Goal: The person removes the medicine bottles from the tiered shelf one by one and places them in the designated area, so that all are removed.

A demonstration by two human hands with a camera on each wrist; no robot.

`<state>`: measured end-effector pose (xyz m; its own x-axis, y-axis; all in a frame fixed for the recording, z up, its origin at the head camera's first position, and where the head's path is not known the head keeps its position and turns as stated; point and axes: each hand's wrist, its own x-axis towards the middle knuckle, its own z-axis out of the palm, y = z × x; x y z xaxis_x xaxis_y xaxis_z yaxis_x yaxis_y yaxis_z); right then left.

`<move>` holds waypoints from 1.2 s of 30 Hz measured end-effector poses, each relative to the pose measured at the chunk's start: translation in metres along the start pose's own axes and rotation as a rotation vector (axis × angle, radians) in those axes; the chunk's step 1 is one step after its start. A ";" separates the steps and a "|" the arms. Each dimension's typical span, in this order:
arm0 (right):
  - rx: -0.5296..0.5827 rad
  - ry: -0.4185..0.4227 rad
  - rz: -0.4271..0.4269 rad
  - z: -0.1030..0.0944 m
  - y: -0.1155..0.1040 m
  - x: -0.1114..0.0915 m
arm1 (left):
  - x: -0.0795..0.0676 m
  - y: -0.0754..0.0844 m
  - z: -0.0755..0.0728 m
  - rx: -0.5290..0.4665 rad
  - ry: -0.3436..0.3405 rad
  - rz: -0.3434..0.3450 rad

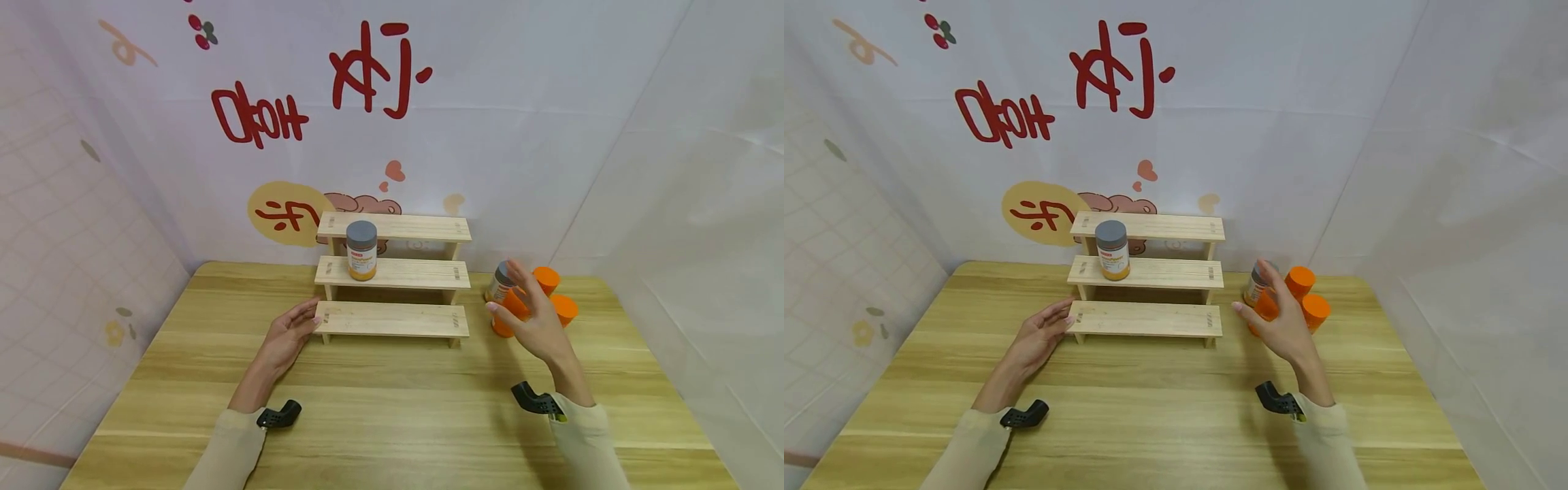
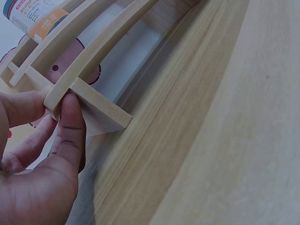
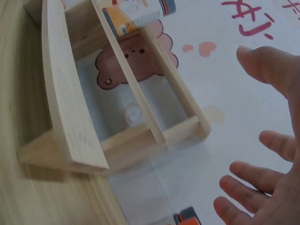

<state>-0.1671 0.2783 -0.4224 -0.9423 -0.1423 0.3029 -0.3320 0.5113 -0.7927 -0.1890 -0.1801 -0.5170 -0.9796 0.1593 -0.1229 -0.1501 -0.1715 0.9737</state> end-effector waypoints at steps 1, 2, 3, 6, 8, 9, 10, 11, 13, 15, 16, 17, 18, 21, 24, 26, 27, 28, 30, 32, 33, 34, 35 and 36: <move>0.013 -0.004 0.000 0.003 -0.001 0.001 | 0.000 0.000 0.000 0.001 0.000 0.000; 0.025 -0.009 -0.003 0.007 -0.002 0.002 | 0.000 0.000 -0.001 0.002 0.001 0.001; 0.037 -0.019 -0.003 0.010 -0.004 0.003 | -0.001 0.000 -0.001 0.004 0.001 -0.001; 0.055 -0.044 -0.019 0.018 -0.007 0.005 | -0.001 -0.001 -0.001 0.006 0.004 -0.008; 0.054 -0.059 -0.023 0.022 -0.008 0.005 | -0.001 -0.001 -0.001 0.008 0.005 -0.010; 0.056 -0.064 -0.026 0.024 -0.008 0.006 | -0.001 -0.001 -0.001 0.007 0.005 -0.012; 0.058 -0.068 -0.030 0.027 -0.008 0.006 | -0.001 -0.001 -0.001 0.006 0.008 -0.013; 0.060 -0.072 -0.031 0.029 -0.008 0.007 | -0.001 -0.001 -0.001 0.008 0.010 -0.012; 0.078 -0.086 -0.030 0.034 -0.010 0.009 | 0.000 -0.001 -0.002 0.011 0.013 -0.012; 0.109 -0.101 -0.038 0.040 -0.012 0.012 | 0.000 0.000 -0.002 0.014 0.017 -0.012; 0.120 -0.110 -0.038 0.043 -0.013 0.014 | 0.000 0.000 -0.002 0.016 0.018 -0.012; 0.135 -0.117 -0.038 0.046 -0.015 0.015 | 0.000 0.000 -0.002 0.018 0.018 -0.013; 0.149 -0.124 -0.038 0.049 -0.017 0.017 | 0.000 0.000 -0.002 0.019 0.017 -0.014; 0.181 -0.138 -0.041 0.057 -0.022 0.022 | 0.000 0.001 -0.001 0.021 0.018 -0.020; 0.198 -0.149 -0.026 0.064 -0.028 0.028 | -0.001 0.001 -0.002 0.029 0.014 -0.023; 0.206 -0.158 -0.013 0.069 -0.030 0.031 | 0.000 0.000 -0.002 0.032 0.014 -0.023; 0.210 -0.162 -0.008 0.072 -0.032 0.033 | 0.000 0.000 -0.003 0.035 0.012 -0.022; 0.214 -0.168 -0.002 0.074 -0.033 0.035 | 0.000 0.000 -0.003 0.035 0.010 -0.021; 0.221 -0.179 0.001 0.079 -0.035 0.040 | 0.000 0.000 -0.003 0.034 0.009 -0.021; 0.236 -0.194 0.004 0.085 -0.037 0.044 | 0.000 0.000 -0.002 0.034 0.009 -0.022; 0.246 -0.199 0.005 0.087 -0.039 0.047 | -0.001 0.000 -0.002 0.035 0.009 -0.021; 0.255 -0.205 0.006 0.090 -0.040 0.049 | -0.001 0.000 -0.002 0.035 0.009 -0.022; 0.264 -0.209 0.006 0.093 -0.041 0.052 | -0.001 0.000 -0.002 0.037 0.011 -0.022; 0.272 -0.215 0.006 0.096 -0.042 0.054 | -0.001 0.000 -0.002 0.037 0.012 -0.022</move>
<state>-0.2085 0.1679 -0.4235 -0.9218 -0.3304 0.2026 -0.2986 0.2721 -0.9148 -0.1881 -0.1821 -0.5170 -0.9777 0.1505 -0.1467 -0.1669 -0.1318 0.9771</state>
